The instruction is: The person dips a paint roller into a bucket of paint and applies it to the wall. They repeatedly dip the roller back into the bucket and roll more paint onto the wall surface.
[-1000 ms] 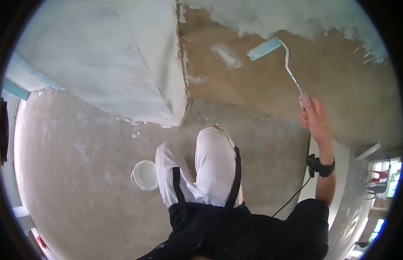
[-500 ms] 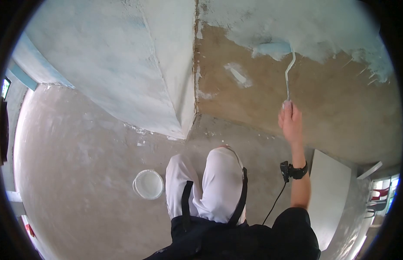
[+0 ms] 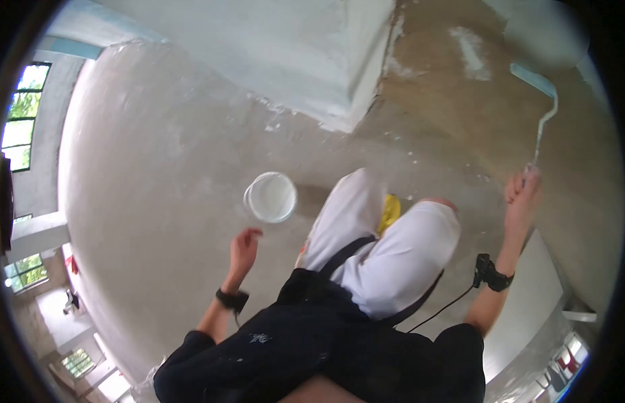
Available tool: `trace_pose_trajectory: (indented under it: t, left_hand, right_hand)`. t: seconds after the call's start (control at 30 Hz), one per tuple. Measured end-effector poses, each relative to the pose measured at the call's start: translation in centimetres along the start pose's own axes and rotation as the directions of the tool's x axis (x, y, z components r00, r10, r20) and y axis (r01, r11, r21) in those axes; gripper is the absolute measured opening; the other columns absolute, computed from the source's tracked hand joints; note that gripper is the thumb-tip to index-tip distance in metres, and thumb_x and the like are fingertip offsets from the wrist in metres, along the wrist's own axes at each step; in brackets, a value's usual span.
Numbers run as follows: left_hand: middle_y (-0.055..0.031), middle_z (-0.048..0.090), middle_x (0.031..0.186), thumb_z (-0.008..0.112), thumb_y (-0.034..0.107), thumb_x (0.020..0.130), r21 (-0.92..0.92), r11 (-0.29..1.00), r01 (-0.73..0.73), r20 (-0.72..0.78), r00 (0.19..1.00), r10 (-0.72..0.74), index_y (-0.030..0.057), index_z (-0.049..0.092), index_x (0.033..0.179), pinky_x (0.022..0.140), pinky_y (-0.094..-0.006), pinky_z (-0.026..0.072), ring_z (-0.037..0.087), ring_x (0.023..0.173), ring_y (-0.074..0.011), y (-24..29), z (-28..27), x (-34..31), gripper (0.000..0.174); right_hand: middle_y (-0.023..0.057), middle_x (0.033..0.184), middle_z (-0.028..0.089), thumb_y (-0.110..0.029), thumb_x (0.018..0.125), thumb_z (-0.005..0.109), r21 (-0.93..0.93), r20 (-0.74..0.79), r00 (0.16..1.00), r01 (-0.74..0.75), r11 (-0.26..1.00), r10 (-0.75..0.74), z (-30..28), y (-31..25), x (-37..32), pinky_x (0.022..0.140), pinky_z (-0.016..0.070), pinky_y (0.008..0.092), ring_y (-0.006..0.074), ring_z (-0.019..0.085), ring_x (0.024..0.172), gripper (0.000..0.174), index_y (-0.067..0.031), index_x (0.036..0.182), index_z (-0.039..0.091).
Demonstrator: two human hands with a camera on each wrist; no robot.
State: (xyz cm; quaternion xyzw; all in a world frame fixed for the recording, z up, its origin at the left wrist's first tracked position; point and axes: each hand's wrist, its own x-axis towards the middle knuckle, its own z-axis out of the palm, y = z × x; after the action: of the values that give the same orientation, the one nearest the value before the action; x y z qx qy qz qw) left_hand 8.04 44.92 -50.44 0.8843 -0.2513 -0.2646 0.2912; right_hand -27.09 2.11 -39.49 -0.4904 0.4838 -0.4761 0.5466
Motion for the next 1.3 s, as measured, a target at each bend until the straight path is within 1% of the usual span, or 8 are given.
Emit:
trace_pose_trajectory:
  t: [0.1, 0.2, 0.43, 0.67, 0.73, 0.87, 0.93, 1.3]
  left_hand:
    - [-0.0150, 0.057, 0.096, 0.055, 0.001, 0.073, 0.214, 0.967, -0.138, -0.285, 0.938, 0.197, 0.0038, 0.053, 0.107, 0.076, -0.0362, 0.0416, 0.053, 0.087, -0.0265, 5.4, -0.7, 4.8, 0.034]
    - [-0.0160, 0.051, 0.114, 0.061, 0.008, 0.073, 0.473, 0.861, -0.186, -0.274, 0.898, 0.344, 0.0039, 0.047, 0.115, 0.088, -0.0411, 0.0358, 0.046, 0.106, -0.0300, 5.6, -0.3, 9.8, 0.045]
    - [-0.0147, 0.061, 0.097, 0.070, 0.024, 0.068, 0.352, 0.932, 0.092, 0.198, 0.965, -0.170, 0.0054, 0.052, 0.111, 0.083, -0.0409, 0.0408, 0.057, 0.091, -0.0319, -3.1, 1.8, 19.8, 0.050]
    - [-0.0133, 0.064, 0.080, 0.067, 0.025, 0.069, 0.637, 0.735, -0.233, 0.024, 0.959, 0.283, 0.0028, 0.063, 0.083, 0.072, -0.0401, 0.0468, 0.061, 0.080, -0.0297, -3.0, 4.4, 21.0, 0.026]
    - [-0.0139, 0.064, 0.072, 0.067, 0.024, 0.069, 0.504, 0.861, -0.063, 0.154, 0.988, -0.018, 0.0017, 0.064, 0.080, 0.071, -0.0399, 0.0476, 0.062, 0.076, -0.0300, -3.0, 4.6, 22.0, 0.025]
    - [-0.0132, 0.063, 0.069, 0.066, 0.026, 0.071, 0.536, 0.843, -0.052, 0.153, 0.988, -0.036, 0.0018, 0.064, 0.076, 0.068, -0.0384, 0.0487, 0.062, 0.072, -0.0297, -2.9, 4.9, 21.9, 0.025]
    - [-0.0159, 0.060, 0.061, 0.062, 0.028, 0.074, 0.401, 0.896, 0.190, 0.317, 0.889, -0.330, 0.0002, 0.063, 0.069, 0.061, -0.0391, 0.0479, 0.061, 0.065, -0.0316, -1.8, 5.0, 21.7, 0.028]
    - [-0.0205, 0.055, 0.060, 0.058, 0.025, 0.076, 0.423, 0.881, -0.213, 0.240, 0.964, 0.118, -0.0019, 0.058, 0.062, 0.058, -0.0427, 0.0439, 0.055, 0.061, -0.0395, 5.2, 10.1, 19.4, 0.031]
  right_hand:
    - [-0.0057, 0.056, 0.023, -0.032, 0.096, 0.036, -0.016, -0.054, 0.998, -0.040, 0.999, 0.039, -0.9, 0.3, -0.2, 0.041, 0.0160, 0.0217, 0.0039, 0.021, 0.046, 0.032, -0.0112, 0.072, 0.035]
    - [-0.0054, 0.056, 0.023, -0.030, 0.096, 0.037, -0.082, -0.104, 0.994, -0.052, 0.995, 0.044, -1.0, 0.4, -0.1, 0.040, 0.0159, 0.0215, 0.0037, 0.021, 0.045, 0.032, -0.0098, 0.072, 0.035]
    - [-0.0056, 0.054, 0.024, -0.031, 0.096, 0.036, -0.215, -0.175, 0.980, -0.135, 0.967, 0.098, -5.1, 2.3, -1.0, 0.039, 0.0160, 0.0221, 0.0030, 0.022, 0.043, 0.034, -0.0111, 0.069, 0.035]
    - [-0.0061, 0.053, 0.025, -0.031, 0.096, 0.037, -0.266, -0.287, 0.944, -0.240, 0.933, 0.161, -7.0, 3.4, -2.0, 0.038, 0.0163, 0.0222, 0.0030, 0.023, 0.042, 0.035, -0.0114, 0.067, 0.035]
    - [-0.0061, 0.053, 0.025, -0.031, 0.096, 0.038, -0.280, -0.298, 0.941, -0.247, 0.928, 0.161, -7.5, 3.8, -2.1, 0.039, 0.0166, 0.0221, 0.0030, 0.024, 0.042, 0.034, -0.0113, 0.067, 0.036]
    - [-0.0061, 0.052, 0.026, -0.030, 0.095, 0.038, -0.282, -0.311, 0.936, -0.259, 0.924, 0.167, -7.7, 3.9, -2.7, 0.038, 0.0173, 0.0217, 0.0030, 0.025, 0.042, 0.033, -0.0106, 0.068, 0.039]
    - [-0.0060, 0.052, 0.026, -0.030, 0.095, 0.038, -0.333, -0.324, 0.934, -0.261, 0.906, 0.150, -8.7, 4.7, -2.9, 0.038, 0.0174, 0.0218, 0.0031, 0.025, 0.041, 0.033, -0.0104, 0.069, 0.039]
    - [-0.0047, 0.053, 0.028, -0.028, 0.095, 0.037, -0.269, -0.297, 0.928, -0.306, 0.913, 0.223, -10.3, 5.5, -4.1, 0.036, 0.0181, 0.0222, 0.0037, 0.026, 0.040, 0.032, -0.0087, 0.070, 0.040]
